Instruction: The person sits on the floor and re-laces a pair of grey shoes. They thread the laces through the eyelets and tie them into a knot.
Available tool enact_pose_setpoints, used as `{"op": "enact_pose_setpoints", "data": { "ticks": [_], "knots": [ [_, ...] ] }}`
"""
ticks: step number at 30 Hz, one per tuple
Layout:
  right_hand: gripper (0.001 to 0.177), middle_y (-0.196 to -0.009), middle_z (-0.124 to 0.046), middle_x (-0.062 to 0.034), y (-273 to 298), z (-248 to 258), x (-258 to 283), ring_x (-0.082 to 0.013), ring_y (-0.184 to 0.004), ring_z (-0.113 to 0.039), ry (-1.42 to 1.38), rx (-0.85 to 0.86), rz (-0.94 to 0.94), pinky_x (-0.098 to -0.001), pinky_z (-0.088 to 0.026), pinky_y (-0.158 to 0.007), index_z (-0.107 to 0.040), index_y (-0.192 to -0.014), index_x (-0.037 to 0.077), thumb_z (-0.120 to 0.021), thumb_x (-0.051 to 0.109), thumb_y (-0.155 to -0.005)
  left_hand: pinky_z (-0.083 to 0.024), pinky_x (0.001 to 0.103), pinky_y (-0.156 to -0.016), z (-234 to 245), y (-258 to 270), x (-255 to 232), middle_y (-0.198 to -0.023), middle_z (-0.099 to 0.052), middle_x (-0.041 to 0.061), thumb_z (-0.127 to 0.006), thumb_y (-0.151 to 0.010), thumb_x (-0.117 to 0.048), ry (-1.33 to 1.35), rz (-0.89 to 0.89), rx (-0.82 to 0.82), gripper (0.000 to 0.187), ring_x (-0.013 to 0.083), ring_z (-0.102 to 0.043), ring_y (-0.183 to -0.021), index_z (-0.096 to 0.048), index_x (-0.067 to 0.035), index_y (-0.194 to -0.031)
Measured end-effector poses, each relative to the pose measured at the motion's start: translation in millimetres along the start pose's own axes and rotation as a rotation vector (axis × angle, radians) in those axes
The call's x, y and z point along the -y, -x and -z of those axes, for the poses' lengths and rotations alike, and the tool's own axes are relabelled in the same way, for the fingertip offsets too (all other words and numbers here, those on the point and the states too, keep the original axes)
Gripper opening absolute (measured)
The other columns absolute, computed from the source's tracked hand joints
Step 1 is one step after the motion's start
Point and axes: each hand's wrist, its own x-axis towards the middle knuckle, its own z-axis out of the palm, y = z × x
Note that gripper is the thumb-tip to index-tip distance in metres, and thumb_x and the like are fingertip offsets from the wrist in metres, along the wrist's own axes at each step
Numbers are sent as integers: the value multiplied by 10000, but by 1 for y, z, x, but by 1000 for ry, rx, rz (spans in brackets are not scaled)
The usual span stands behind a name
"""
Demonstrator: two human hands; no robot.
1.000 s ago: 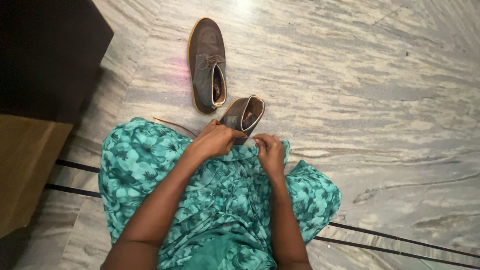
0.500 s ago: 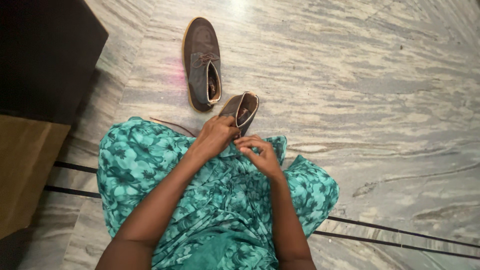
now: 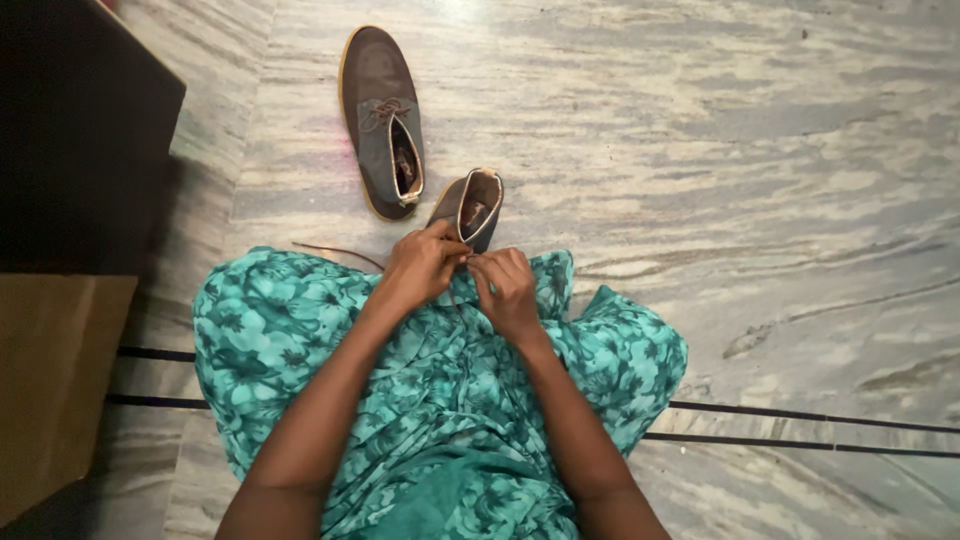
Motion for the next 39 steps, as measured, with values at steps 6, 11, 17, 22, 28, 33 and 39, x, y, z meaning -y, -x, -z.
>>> {"op": "enact_pose_setpoints", "data": {
  "ticks": [6, 11, 17, 22, 28, 33, 39],
  "knots": [
    [108, -942, -710, -124, 2, -11, -1, -316, -907, -658, -67, -98, -175, -409, -520, -808, -712, -967, 8, -753, -13, -870, -553, 425, -757, 3, -1, -3, -1027, -691, 64, -749, -847, -145, 13, 2, 30, 181, 298, -697, -886, -793, -106, -1018],
    [128, -959, -721, -120, 8, -16, -5, -304, -910, -676, -104, -121, -237, -385, -536, -802, -714, -976, 15, -759, -18, -862, -556, 429, -727, 4, 0, -6, -978, -688, 63, -791, -817, -172, -36, -24, -20, 177, 302, -702, -834, -795, -106, -981],
    [147, -1076, -703, -139, 14, -24, -9, -202, -813, -678, -252, -221, -400, -316, -551, -714, -719, -997, -3, -776, -5, -861, -551, 432, -709, 4, 1, -9, -944, -676, 70, -786, -823, -149, -86, -146, -130, 132, 301, -699, -834, -776, -101, -946],
    [153, -1112, -683, -137, 14, -23, -15, -176, -849, -694, -304, -230, -426, -290, -566, -724, -727, -1041, -8, -741, -12, -888, -536, 426, -637, 2, 2, -9, -883, -643, 89, -773, -828, -127, -181, -238, -145, 94, 289, -688, -787, -732, -89, -903],
    [162, -1058, -708, -122, 14, -23, -12, -192, -842, -691, -318, -139, -408, -303, -554, -743, -719, -1058, -22, -737, -5, -898, -548, 383, -622, 0, 3, -7, -923, -684, 71, -735, -824, -60, -184, -310, -187, 108, 262, -709, -780, -707, -55, -928],
    [137, -990, -730, -124, 12, -22, -13, -191, -775, -685, -324, -130, -433, -301, -535, -706, -721, -1020, -19, -744, 12, -889, -555, 374, -627, -2, 3, -7, -941, -688, 95, -733, -821, -37, -188, -353, -233, 138, 272, -711, -770, -687, -31, -951],
    [105, -976, -744, -127, 15, -24, -17, -185, -766, -679, -338, -129, -447, -302, -535, -710, -730, -992, -27, -736, 9, -893, -546, 388, -618, -10, 4, -5, -864, -651, 94, -739, -869, -45, -152, -329, -258, 102, 283, -698, -732, -652, -38, -922]
  ]
}}
